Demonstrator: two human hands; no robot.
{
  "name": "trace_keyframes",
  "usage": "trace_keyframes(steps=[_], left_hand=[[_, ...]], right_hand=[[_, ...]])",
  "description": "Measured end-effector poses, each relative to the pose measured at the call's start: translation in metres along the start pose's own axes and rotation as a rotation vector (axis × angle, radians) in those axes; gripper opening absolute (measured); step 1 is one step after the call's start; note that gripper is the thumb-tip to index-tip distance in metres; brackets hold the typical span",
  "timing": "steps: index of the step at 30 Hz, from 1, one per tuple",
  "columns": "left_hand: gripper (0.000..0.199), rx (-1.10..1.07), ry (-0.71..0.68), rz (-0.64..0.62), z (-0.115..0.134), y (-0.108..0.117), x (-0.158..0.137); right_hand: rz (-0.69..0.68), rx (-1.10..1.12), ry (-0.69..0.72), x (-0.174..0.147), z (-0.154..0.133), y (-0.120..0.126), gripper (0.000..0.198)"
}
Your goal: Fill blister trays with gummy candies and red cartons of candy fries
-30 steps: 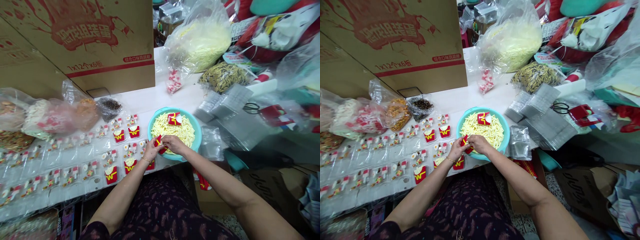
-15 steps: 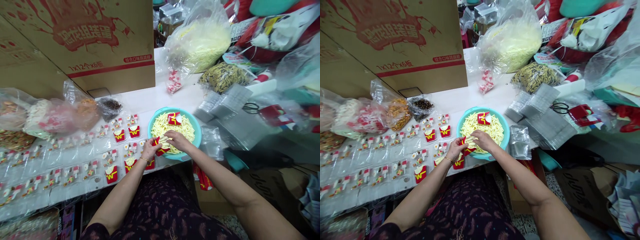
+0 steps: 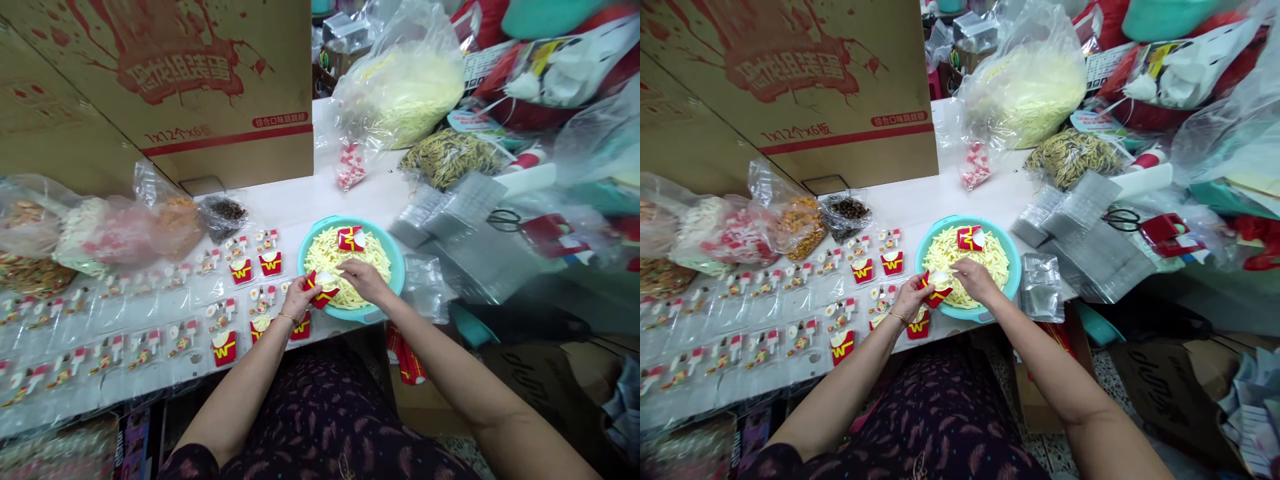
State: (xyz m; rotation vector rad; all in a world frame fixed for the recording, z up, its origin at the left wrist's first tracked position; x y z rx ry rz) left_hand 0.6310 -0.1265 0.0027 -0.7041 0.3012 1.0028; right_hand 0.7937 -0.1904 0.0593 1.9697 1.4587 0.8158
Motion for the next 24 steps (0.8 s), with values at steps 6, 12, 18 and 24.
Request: trace_keyframes(steps=[6,12,18,24], left_hand=[[0.049,0.083,-0.045,-0.056,-0.006,-0.006,0.002],[0.046,0.134,-0.048,-0.023,-0.012,0.002,-0.004],[0.055,0.013,0.013,-0.035,-0.005,0.004,-0.013],[0.047,0.083,-0.120,0.123,-0.002,0.018,-0.014]], right_hand=[[-0.249,0.015,0.031,0.003,-0.032,-0.038,0.020],[-0.463,0.267,-0.029,-0.005,-0.033,-0.044,0.022],[-0.162,0.209,-0.008,0.013,-0.026,-0.014,0.024],[-0.226,0.074,0.169,0.006,-0.058,-0.044,0.024]])
Point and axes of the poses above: each hand's wrist, its own x-axis towards the middle knuckle, its own y-axis out of the back of the hand, z = x × y, the point moved 4 cm from there along x, towards the middle knuckle, and after that the axes turned 2 degrees about y, right-handed, at the moved point
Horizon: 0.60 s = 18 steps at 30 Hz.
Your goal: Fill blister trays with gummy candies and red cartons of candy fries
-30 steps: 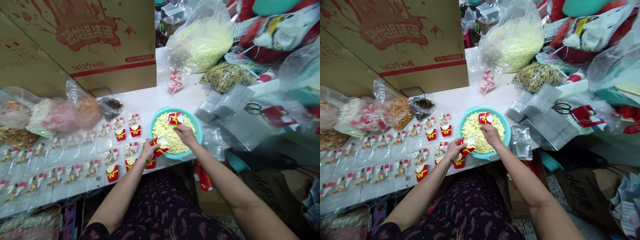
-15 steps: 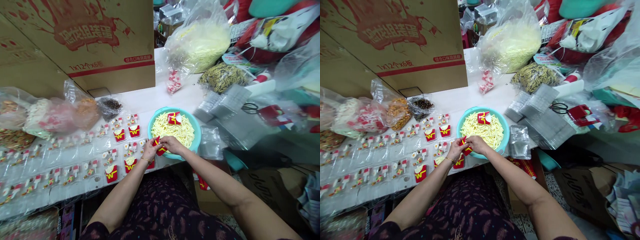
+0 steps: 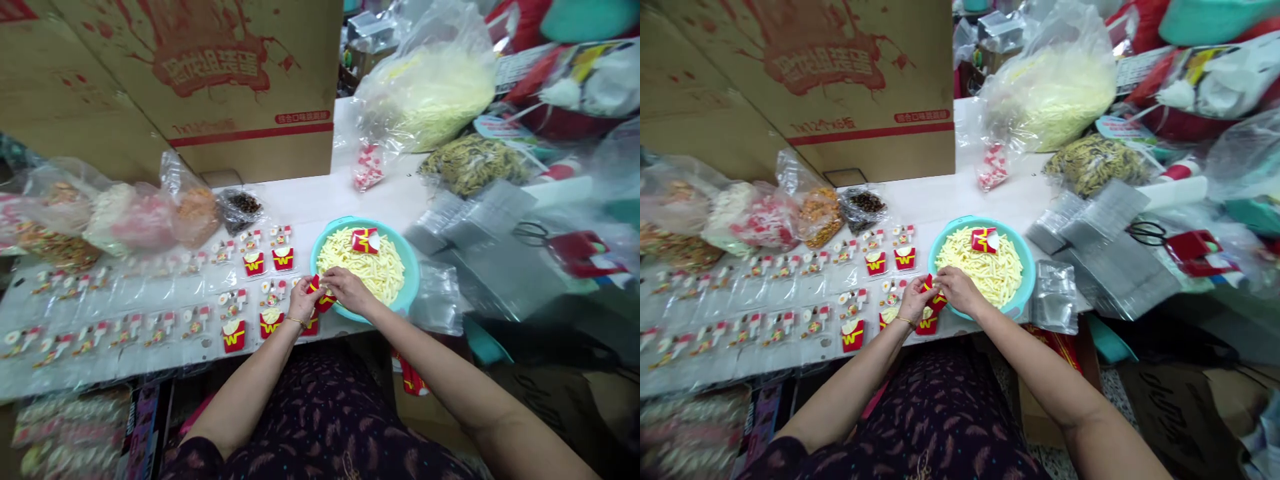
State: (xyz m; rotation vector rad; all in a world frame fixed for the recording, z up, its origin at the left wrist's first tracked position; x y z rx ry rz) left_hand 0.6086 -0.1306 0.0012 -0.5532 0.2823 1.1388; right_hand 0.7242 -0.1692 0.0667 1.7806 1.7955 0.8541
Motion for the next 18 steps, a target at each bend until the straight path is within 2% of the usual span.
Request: trace_keyframes(steps=[3,6,8,11,13,15,17,18], left_hand=[[0.036,0.144,-0.130,0.077,0.009,0.020,-0.002],[0.030,0.343,-0.210,0.182,0.019,0.048,-0.010],[0.030,0.448,-0.223,0.275,0.023,0.070,-0.018],[0.034,0.493,-0.206,0.370,0.025,0.106,-0.030],[0.043,0.455,-0.196,0.410,0.026,0.134,-0.033],[0.061,0.338,-0.196,0.429,0.027,0.164,-0.034],[0.075,0.226,-0.194,0.472,0.029,0.198,-0.034],[0.076,0.226,-0.193,0.510,0.031,0.215,-0.034]], right_hand=[[0.106,0.013,-0.011,0.001,-0.015,-0.021,0.024],[0.100,0.081,-0.065,0.012,-0.024,-0.051,0.019],[0.027,0.140,-0.114,0.026,-0.028,-0.076,0.016],[-0.127,0.278,-0.132,0.053,-0.039,-0.115,0.015],[-0.247,0.359,-0.128,0.074,-0.050,-0.139,0.016],[-0.358,0.398,-0.133,0.100,-0.061,-0.160,0.017],[-0.408,0.391,-0.144,0.130,-0.070,-0.179,0.016],[-0.399,0.366,-0.153,0.147,-0.074,-0.187,0.015]])
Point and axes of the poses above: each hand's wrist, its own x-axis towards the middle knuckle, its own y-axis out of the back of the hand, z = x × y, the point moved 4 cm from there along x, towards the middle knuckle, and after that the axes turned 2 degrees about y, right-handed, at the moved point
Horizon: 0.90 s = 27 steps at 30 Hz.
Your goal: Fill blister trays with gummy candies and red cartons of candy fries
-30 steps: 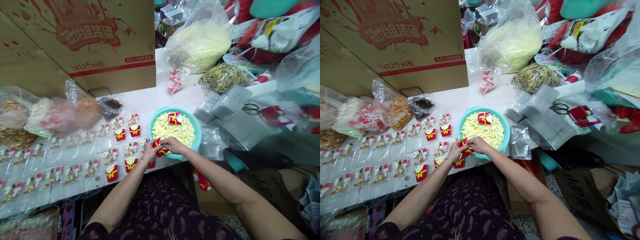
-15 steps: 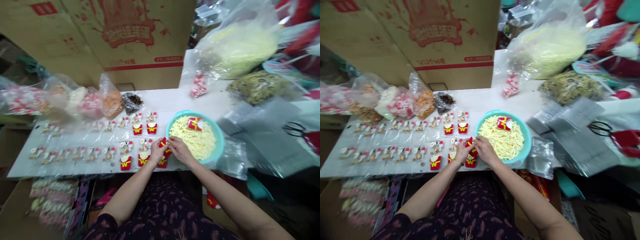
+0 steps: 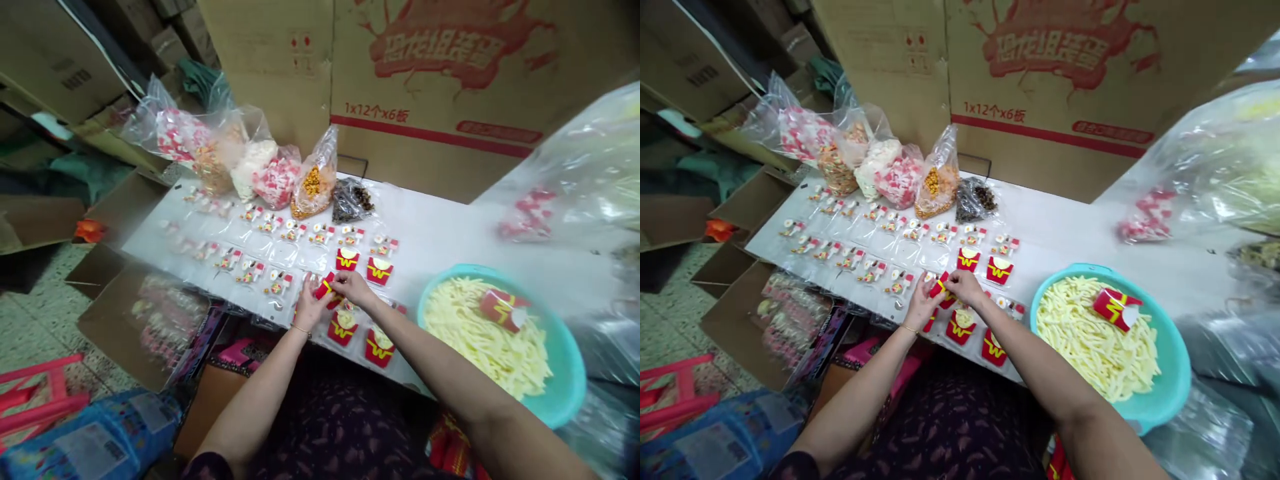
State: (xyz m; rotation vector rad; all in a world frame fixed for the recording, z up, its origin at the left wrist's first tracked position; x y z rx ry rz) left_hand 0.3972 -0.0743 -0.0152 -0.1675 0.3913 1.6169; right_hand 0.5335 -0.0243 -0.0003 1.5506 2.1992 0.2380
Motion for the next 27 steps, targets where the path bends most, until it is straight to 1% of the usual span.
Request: trace_keyframes(steps=[1,3,5,6,8,11,14,16,19,21,24,27], left_hand=[[0.071,0.058,-0.014,0.034,-0.002,0.013,0.008],[0.055,0.290,-0.105,0.056,-0.003,0.032,0.022],[0.043,0.537,-0.226,0.001,-0.004,0.038,0.035],[0.041,0.635,-0.270,-0.030,-0.005,0.037,0.041],[0.043,0.775,-0.290,-0.070,-0.011,0.032,0.054],[0.050,0.871,-0.226,-0.107,-0.023,0.021,0.070],[0.053,0.896,-0.181,-0.118,-0.031,0.013,0.077],[0.056,0.913,-0.173,-0.122,-0.031,0.012,0.078],[0.058,0.953,-0.173,-0.139,-0.027,0.013,0.077],[0.057,0.984,-0.186,-0.156,-0.023,0.016,0.075],[0.054,1.037,-0.209,-0.147,-0.018,0.020,0.072],[0.051,1.076,-0.244,-0.123,-0.015,0.025,0.068]], right_hand=[[0.038,-0.039,-0.012,0.019,-0.004,0.000,0.014],[0.141,-0.169,-0.021,0.056,-0.010,0.000,0.013],[0.219,-0.342,0.002,0.090,-0.016,-0.002,0.012],[0.237,-0.430,0.019,0.104,-0.018,-0.005,0.013],[0.224,-0.573,0.021,0.127,-0.016,-0.014,0.014],[0.102,-0.661,-0.050,0.143,-0.002,-0.033,0.016],[0.000,-0.660,-0.075,0.143,0.011,-0.047,0.015],[-0.030,-0.656,-0.070,0.141,0.015,-0.049,0.019],[-0.038,-0.623,-0.050,0.137,0.017,-0.040,0.029],[0.031,-0.563,0.003,0.128,0.014,-0.025,0.032],[0.134,-0.448,0.085,0.097,0.009,0.002,0.028],[0.200,-0.348,0.099,0.038,0.011,0.030,0.024]])
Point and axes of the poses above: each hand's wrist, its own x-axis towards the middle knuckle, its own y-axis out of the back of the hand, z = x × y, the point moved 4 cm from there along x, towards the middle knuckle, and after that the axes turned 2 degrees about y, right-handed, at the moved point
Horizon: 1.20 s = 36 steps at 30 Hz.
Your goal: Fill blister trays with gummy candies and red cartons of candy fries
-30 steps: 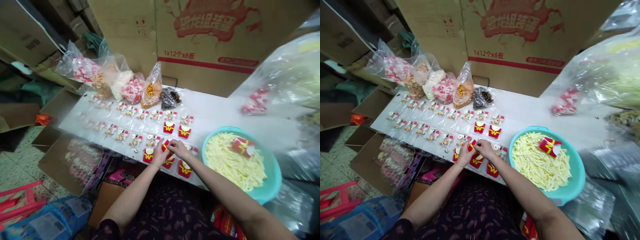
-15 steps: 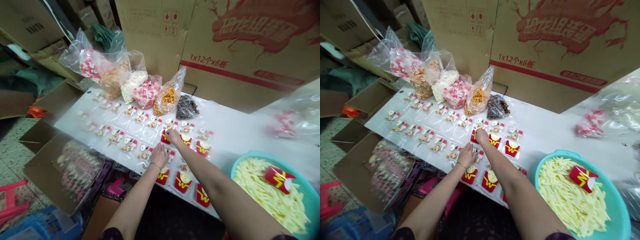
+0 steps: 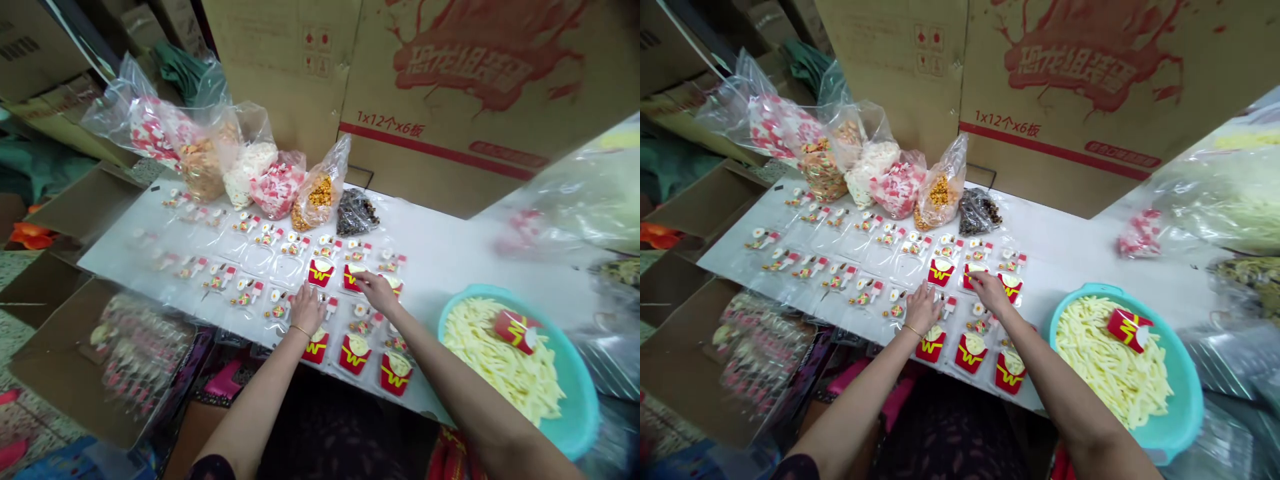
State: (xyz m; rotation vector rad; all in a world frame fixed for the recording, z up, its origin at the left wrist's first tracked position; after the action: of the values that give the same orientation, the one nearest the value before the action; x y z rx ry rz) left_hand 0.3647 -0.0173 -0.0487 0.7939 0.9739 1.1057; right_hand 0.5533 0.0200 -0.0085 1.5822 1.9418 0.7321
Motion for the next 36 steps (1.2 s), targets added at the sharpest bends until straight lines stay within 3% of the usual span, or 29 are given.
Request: trace_keyframes(steps=[5,9,12,15,19,21,24,26,28,30,32,34,36], left_hand=[[0.040,-0.010,-0.080,0.013,0.014,0.003,-0.013],[0.036,-0.060,-0.220,0.037,0.056,-0.004,-0.029],[0.033,-0.128,-0.404,0.018,0.108,-0.012,-0.047],[0.031,-0.180,-0.554,-0.002,0.161,-0.019,-0.065],[0.036,-0.196,-0.695,-0.013,0.218,-0.025,-0.078],[0.052,-0.183,-0.747,0.017,0.241,-0.026,-0.082],[0.078,-0.135,-0.802,0.044,0.268,-0.031,-0.088],[0.081,-0.120,-0.834,-0.008,0.278,-0.040,-0.092],[0.077,-0.128,-0.845,-0.077,0.277,-0.048,-0.094],[0.072,-0.154,-0.811,-0.098,0.268,-0.052,-0.091],[0.069,-0.186,-0.731,-0.055,0.253,-0.050,-0.084],[0.068,-0.206,-0.646,0.001,0.240,-0.044,-0.076],[0.070,-0.218,-0.607,0.016,0.232,-0.040,-0.072]], right_hand=[[0.299,-0.045,-0.184,-0.131,0.044,0.077,0.026],[0.680,-0.173,-0.530,-0.228,0.109,0.140,0.033],[0.861,-0.256,-0.729,-0.259,0.160,0.176,0.039],[0.792,-0.300,-0.732,-0.245,0.194,0.193,0.033],[0.627,-0.265,-0.701,-0.219,0.195,0.193,0.014],[0.585,-0.206,-0.586,-0.217,0.169,0.186,0.013],[0.417,-0.095,-0.258,-0.221,0.109,0.159,0.015],[0.301,-0.057,-0.148,-0.228,0.077,0.140,0.016],[0.232,0.000,-0.107,-0.235,0.064,0.128,0.018],[0.239,0.107,-0.119,-0.240,0.072,0.125,0.018],[0.345,0.171,-0.228,-0.243,0.095,0.129,0.013],[0.443,0.118,-0.385,-0.244,0.122,0.130,0.030],[0.437,0.014,-0.445,-0.239,0.140,0.122,0.052]])
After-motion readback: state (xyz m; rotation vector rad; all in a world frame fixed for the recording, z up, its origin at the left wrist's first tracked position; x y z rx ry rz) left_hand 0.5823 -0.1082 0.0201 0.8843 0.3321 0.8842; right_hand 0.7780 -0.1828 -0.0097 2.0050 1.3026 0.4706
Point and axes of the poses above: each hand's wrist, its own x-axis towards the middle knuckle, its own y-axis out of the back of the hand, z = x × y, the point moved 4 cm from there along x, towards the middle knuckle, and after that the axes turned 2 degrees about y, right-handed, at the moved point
